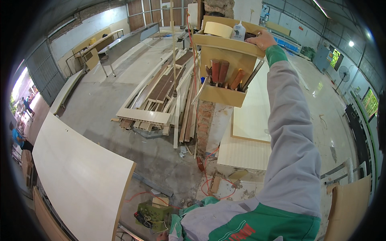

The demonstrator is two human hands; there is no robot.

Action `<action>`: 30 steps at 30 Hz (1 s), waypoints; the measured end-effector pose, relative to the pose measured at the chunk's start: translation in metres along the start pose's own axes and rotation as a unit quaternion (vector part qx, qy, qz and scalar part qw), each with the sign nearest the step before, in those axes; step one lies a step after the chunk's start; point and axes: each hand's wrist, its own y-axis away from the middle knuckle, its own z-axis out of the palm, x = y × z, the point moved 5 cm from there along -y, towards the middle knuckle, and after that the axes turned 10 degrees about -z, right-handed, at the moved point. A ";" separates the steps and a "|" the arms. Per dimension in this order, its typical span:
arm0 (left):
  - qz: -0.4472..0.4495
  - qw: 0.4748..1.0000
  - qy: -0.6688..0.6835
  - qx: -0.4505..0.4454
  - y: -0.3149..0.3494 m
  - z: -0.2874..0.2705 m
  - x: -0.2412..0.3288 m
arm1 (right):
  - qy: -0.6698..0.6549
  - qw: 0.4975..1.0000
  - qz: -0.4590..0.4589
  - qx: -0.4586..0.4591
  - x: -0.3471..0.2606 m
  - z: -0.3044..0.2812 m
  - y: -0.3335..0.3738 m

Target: The person applies a liquid to a large white board and smooths it with a handheld electric tool. The person then uses a handheld device with a cord to move across the board's surface.

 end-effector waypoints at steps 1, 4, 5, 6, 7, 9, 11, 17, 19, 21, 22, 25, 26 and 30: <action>0.000 1.000 0.001 0.001 0.000 0.000 0.001 | -0.009 1.000 0.009 -0.007 0.001 -0.001 0.000; 0.000 1.000 0.001 -0.001 0.000 0.003 0.004 | -0.051 0.998 0.031 -0.027 0.008 -0.006 -0.003; 0.000 1.000 0.001 -0.002 0.000 0.003 0.005 | -0.074 0.997 0.034 -0.016 0.010 -0.011 -0.005; 0.000 1.000 0.001 -0.002 -0.001 0.004 0.005 | -0.094 0.994 0.048 -0.003 0.013 -0.017 -0.006; 0.000 1.000 0.001 -0.003 -0.001 0.004 0.006 | -0.122 0.992 0.027 0.007 0.012 -0.023 -0.007; 0.001 1.000 -0.002 -0.003 -0.002 0.005 0.007 | -0.156 0.986 0.034 0.041 0.013 -0.040 -0.005; 0.002 1.000 -0.005 -0.003 -0.002 0.004 0.007 | -0.231 0.971 0.012 0.059 0.007 -0.056 0.008; 0.020 1.000 -0.015 0.001 -0.002 0.000 0.006 | -0.287 0.955 -0.040 0.056 -0.022 -0.097 0.095; 0.030 0.999 -0.016 0.001 -0.005 0.000 0.002 | -0.305 0.950 -0.028 0.058 -0.025 -0.097 0.139; 0.039 0.999 -0.009 0.000 -0.011 0.004 -0.005 | -0.280 0.957 -0.054 0.057 -0.027 -0.099 0.189; 0.042 0.999 0.009 -0.007 -0.015 0.007 -0.010 | -0.263 0.962 -0.051 0.056 -0.026 -0.097 0.215; 0.028 0.984 0.166 -0.061 -0.029 0.026 -0.028 | -0.315 0.948 -0.003 0.044 -0.015 -0.074 0.300; 0.022 0.983 0.171 -0.068 -0.032 0.034 -0.035 | -0.318 0.947 -0.007 0.046 -0.013 -0.065 0.332; -0.002 0.989 0.113 -0.098 -0.039 0.070 -0.065 | -0.297 0.946 0.127 0.013 -0.002 -0.007 0.474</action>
